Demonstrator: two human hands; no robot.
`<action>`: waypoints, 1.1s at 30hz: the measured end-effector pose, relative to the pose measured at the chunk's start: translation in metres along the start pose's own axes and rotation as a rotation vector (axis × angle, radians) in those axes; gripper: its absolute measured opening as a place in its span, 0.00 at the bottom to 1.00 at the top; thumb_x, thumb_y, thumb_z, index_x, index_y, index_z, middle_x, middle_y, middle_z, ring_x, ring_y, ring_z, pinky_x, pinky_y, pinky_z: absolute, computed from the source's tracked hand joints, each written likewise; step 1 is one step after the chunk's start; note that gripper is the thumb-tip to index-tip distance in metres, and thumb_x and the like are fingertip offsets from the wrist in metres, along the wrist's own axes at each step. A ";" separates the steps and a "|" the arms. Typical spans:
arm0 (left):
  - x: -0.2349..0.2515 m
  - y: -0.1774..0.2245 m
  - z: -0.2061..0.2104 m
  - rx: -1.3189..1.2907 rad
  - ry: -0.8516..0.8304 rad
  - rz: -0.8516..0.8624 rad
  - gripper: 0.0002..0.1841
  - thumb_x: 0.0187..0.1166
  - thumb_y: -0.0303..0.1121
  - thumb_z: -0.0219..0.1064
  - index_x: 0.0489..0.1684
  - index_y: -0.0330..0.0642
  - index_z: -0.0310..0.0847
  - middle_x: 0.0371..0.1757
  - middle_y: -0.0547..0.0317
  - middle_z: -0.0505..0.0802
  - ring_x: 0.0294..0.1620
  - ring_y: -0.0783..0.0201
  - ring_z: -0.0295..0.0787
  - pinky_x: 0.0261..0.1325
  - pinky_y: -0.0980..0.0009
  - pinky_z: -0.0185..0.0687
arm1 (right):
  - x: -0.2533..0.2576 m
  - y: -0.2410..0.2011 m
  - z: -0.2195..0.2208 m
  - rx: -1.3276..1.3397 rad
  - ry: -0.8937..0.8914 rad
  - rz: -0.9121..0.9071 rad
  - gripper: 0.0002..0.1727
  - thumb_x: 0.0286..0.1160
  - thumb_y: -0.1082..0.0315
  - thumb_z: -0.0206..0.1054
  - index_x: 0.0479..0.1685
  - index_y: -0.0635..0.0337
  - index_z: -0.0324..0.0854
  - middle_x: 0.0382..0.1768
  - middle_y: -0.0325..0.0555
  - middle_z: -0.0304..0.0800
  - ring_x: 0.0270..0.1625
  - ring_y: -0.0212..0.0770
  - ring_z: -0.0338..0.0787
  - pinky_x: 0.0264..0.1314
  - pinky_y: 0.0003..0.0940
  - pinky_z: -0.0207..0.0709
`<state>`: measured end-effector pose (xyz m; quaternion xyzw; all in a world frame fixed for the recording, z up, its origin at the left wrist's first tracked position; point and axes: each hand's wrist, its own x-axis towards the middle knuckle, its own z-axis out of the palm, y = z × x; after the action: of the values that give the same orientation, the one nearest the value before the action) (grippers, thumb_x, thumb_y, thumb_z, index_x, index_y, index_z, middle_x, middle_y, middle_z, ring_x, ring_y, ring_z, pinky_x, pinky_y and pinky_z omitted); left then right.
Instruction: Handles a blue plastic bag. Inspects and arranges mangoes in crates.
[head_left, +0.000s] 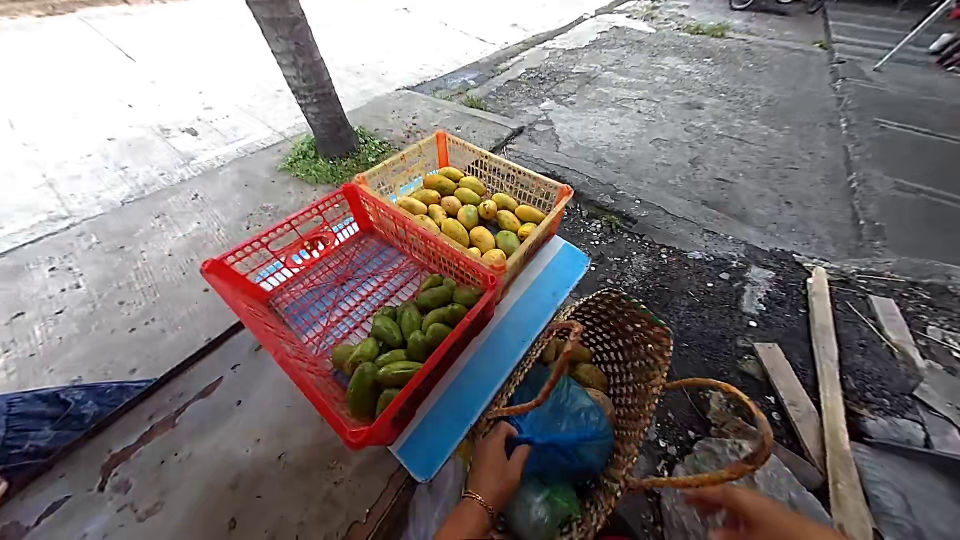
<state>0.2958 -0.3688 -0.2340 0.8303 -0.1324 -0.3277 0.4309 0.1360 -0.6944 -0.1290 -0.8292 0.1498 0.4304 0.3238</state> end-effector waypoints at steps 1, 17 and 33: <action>-0.001 -0.002 0.003 -0.052 0.055 0.011 0.18 0.81 0.37 0.66 0.57 0.30 0.83 0.52 0.39 0.91 0.56 0.48 0.90 0.66 0.52 0.82 | 0.004 0.006 -0.016 -0.007 0.045 0.020 0.26 0.78 0.69 0.72 0.75 0.71 0.77 0.66 0.69 0.86 0.65 0.66 0.88 0.73 0.62 0.76; -0.020 0.040 0.065 -0.383 0.909 -0.125 0.10 0.68 0.18 0.69 0.46 0.24 0.81 0.42 0.55 0.91 0.39 0.76 0.88 0.47 0.76 0.88 | 0.156 0.187 -0.256 -0.220 -0.016 0.138 0.29 0.83 0.64 0.69 0.80 0.67 0.73 0.69 0.67 0.84 0.73 0.63 0.84 0.80 0.60 0.70; 0.005 0.092 0.101 -1.078 0.777 -0.035 0.67 0.47 0.71 0.83 0.85 0.47 0.42 0.60 0.56 0.88 0.49 0.55 0.94 0.45 0.52 0.94 | 0.123 0.237 -0.261 -0.095 -0.076 0.066 0.29 0.83 0.65 0.69 0.82 0.65 0.72 0.71 0.66 0.84 0.74 0.62 0.84 0.80 0.58 0.71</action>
<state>0.2388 -0.4890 -0.2039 0.5581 0.2284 -0.0318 0.7971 0.2440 -1.0414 -0.2157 -0.8212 0.1441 0.4788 0.2751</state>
